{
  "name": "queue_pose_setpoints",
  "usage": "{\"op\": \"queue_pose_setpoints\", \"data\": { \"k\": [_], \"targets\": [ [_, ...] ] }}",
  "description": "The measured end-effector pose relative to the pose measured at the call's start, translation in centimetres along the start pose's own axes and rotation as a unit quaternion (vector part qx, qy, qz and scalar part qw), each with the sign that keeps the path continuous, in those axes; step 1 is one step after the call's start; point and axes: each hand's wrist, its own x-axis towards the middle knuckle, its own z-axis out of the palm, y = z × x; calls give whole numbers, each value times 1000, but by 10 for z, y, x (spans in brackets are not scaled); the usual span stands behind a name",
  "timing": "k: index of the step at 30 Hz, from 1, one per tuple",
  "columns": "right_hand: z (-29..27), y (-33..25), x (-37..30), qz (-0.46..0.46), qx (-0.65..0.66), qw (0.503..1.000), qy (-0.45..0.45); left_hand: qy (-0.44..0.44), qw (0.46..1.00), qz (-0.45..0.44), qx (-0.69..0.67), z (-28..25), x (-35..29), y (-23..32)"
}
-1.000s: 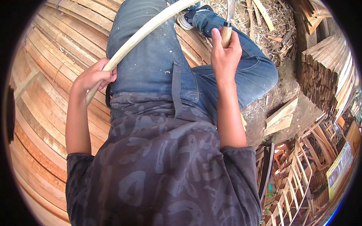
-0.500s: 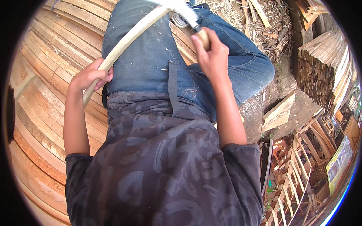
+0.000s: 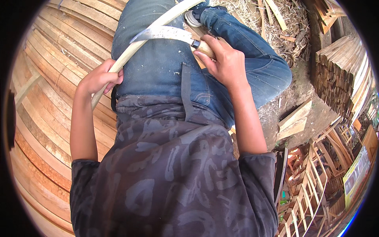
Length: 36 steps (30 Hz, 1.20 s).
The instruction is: The person sits on the ground and uses a curved knife to shave thin strips from a long wooden plank held across their lap. The person repeatedly draws the knife along the wood to remove shavings, occasionally adjusting the plank's position.
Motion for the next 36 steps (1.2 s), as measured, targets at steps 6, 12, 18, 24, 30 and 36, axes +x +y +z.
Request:
{"op": "queue_pose_setpoints", "data": {
  "k": [6, 12, 18, 24, 30, 36],
  "targets": [
    [4, 4, 6, 224, 88, 963, 122, -13, 1000, 5, 4, 2, 3, 4],
    [4, 29, 13, 259, 39, 958, 115, 13, 1000, 1, -4, 7, 1, 6],
    [8, 15, 7, 107, 17, 992, 72, 26, 1000, -7, -2, 4, -1, 4],
    [-3, 8, 12, -27, -44, 999, -15, 11, 1000, -19, -1, 1, 0, 6],
    [8, 20, 12, 170, 57, 980, 82, -15, 999, -25, 15, 0, 5, 11],
    [3, 42, 17, 251, 26, 960, 118, 13, 1000, -9, 5, 6, 4, 13]
  ]
}}
